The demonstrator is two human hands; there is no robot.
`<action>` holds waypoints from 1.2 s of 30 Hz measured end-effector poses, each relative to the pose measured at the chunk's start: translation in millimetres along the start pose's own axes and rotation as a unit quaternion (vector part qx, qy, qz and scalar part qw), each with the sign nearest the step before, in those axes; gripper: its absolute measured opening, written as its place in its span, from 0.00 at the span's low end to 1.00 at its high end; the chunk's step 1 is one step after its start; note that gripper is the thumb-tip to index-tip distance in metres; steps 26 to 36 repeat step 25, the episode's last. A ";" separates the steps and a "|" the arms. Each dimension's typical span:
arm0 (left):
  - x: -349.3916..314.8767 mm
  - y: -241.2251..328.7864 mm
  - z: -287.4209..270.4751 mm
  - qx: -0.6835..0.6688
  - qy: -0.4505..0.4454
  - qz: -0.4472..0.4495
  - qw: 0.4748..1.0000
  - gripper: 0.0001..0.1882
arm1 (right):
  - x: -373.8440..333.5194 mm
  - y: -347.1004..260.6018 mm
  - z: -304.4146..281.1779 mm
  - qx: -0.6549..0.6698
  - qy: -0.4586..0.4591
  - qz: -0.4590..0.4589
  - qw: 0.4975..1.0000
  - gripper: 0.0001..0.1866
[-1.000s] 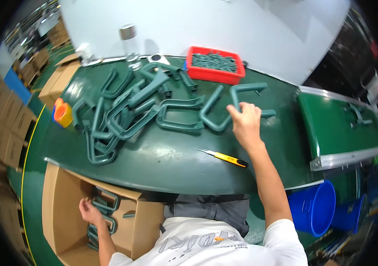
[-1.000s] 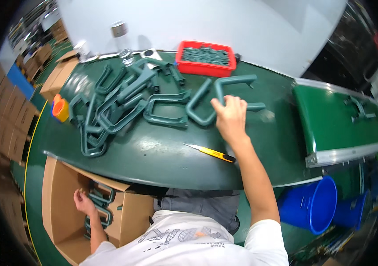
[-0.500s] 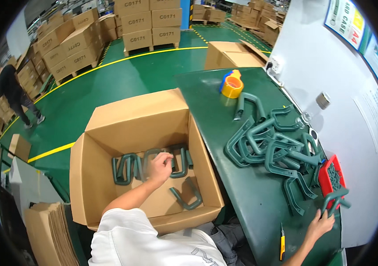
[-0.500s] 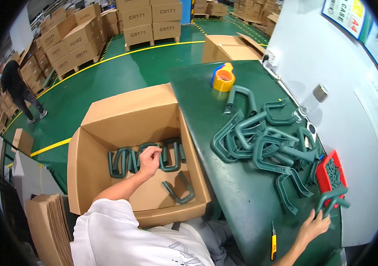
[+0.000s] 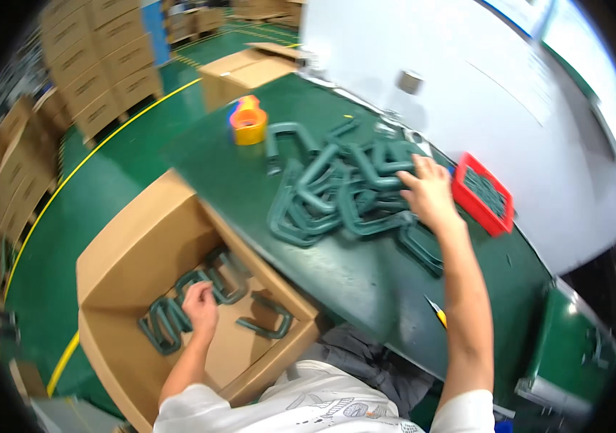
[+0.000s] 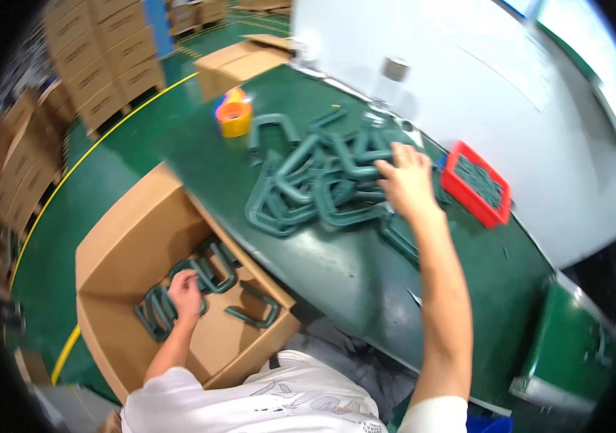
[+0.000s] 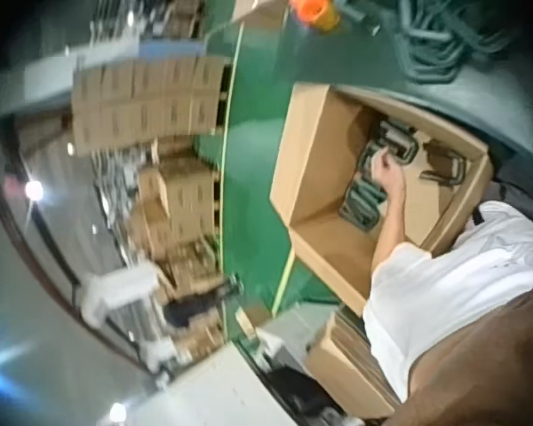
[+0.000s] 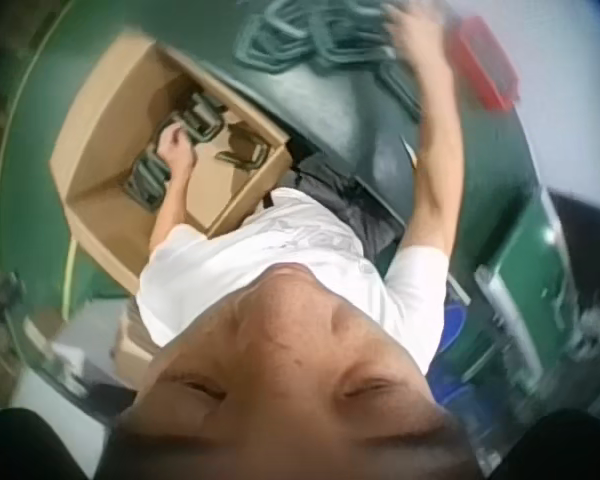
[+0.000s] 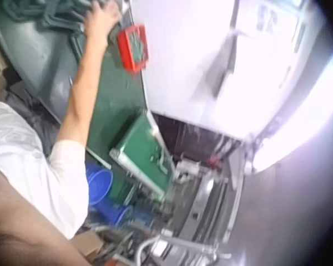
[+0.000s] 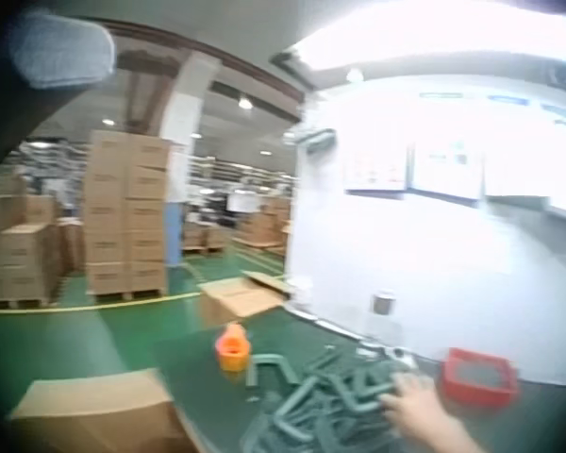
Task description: The recorder is using a small yellow tool to clean or deburr the edges of green plastic components on a workbench.
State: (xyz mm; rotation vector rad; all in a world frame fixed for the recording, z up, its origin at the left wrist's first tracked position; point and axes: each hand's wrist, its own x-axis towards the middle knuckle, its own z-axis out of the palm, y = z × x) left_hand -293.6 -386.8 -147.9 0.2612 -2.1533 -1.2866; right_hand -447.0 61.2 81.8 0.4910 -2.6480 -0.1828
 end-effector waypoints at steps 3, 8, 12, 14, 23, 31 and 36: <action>8.0 -1.1 6.9 -0.046 0.004 -0.014 0.999 0.05 | -40.5 -25.5 -15.3 0.053 0.077 0.002 0.996 0.16; 37.5 82.1 22.6 -0.044 -0.041 0.088 0.994 0.07 | -166.2 -96.5 -27.3 0.268 0.136 -0.001 0.954 0.14; 43.4 160.1 83.6 -0.116 -0.145 0.218 0.958 0.09 | -292.7 -161.0 -34.9 0.435 0.122 0.208 0.868 0.12; 36.0 191.1 103.5 -0.175 -0.210 0.279 0.921 0.10 | -341.6 -162.4 -43.3 0.332 -0.014 0.256 0.908 0.10; -93.7 290.3 209.7 -0.261 -0.533 0.455 0.663 0.06 | -508.7 -202.0 -22.1 0.170 0.045 0.662 0.728 0.09; -124.7 304.5 224.4 -0.273 -0.613 0.423 0.609 0.06 | -523.3 -223.2 -18.1 0.139 0.061 0.698 0.699 0.08; -124.7 304.5 224.4 -0.273 -0.613 0.423 0.609 0.06 | -523.3 -223.2 -18.1 0.139 0.061 0.698 0.699 0.08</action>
